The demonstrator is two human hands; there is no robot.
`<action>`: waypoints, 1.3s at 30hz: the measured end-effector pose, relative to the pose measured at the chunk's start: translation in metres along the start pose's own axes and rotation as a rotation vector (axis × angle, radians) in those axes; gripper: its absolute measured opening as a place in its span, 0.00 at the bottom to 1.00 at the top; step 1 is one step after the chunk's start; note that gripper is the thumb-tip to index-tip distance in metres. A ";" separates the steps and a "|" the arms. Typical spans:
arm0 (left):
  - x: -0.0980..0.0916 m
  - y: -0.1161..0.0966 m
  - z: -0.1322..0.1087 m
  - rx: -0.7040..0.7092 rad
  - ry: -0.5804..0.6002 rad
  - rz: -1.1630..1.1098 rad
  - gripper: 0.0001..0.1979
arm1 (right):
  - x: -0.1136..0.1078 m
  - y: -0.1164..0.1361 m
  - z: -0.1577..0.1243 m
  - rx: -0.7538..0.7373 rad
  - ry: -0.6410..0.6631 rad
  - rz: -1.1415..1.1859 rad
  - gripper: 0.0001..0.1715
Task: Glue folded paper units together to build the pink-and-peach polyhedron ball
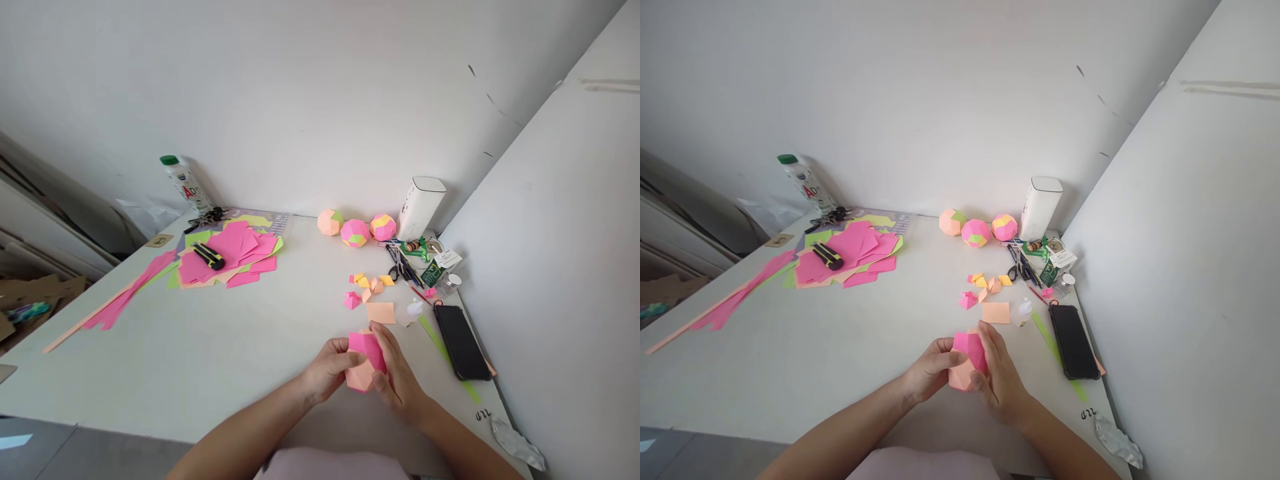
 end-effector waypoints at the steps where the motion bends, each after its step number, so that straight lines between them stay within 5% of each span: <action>1: 0.000 -0.001 0.000 0.009 0.006 -0.007 0.12 | -0.002 0.000 0.000 0.001 -0.017 0.004 0.35; 33: 0.004 -0.005 -0.003 0.087 0.083 0.058 0.17 | -0.011 -0.002 0.001 0.086 -0.149 0.060 0.29; 39: 0.003 -0.004 -0.002 0.058 0.017 0.099 0.15 | -0.010 -0.005 0.002 0.121 -0.150 0.060 0.28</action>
Point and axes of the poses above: each hand's wrist, its own z-axis towards the middle knuckle, its own x-axis out of the palm, y = z × x, the point moved 7 cm from there along z, towards the middle knuckle, and after that the axes turned 4 degrees about -x, right-handed, at the moved point
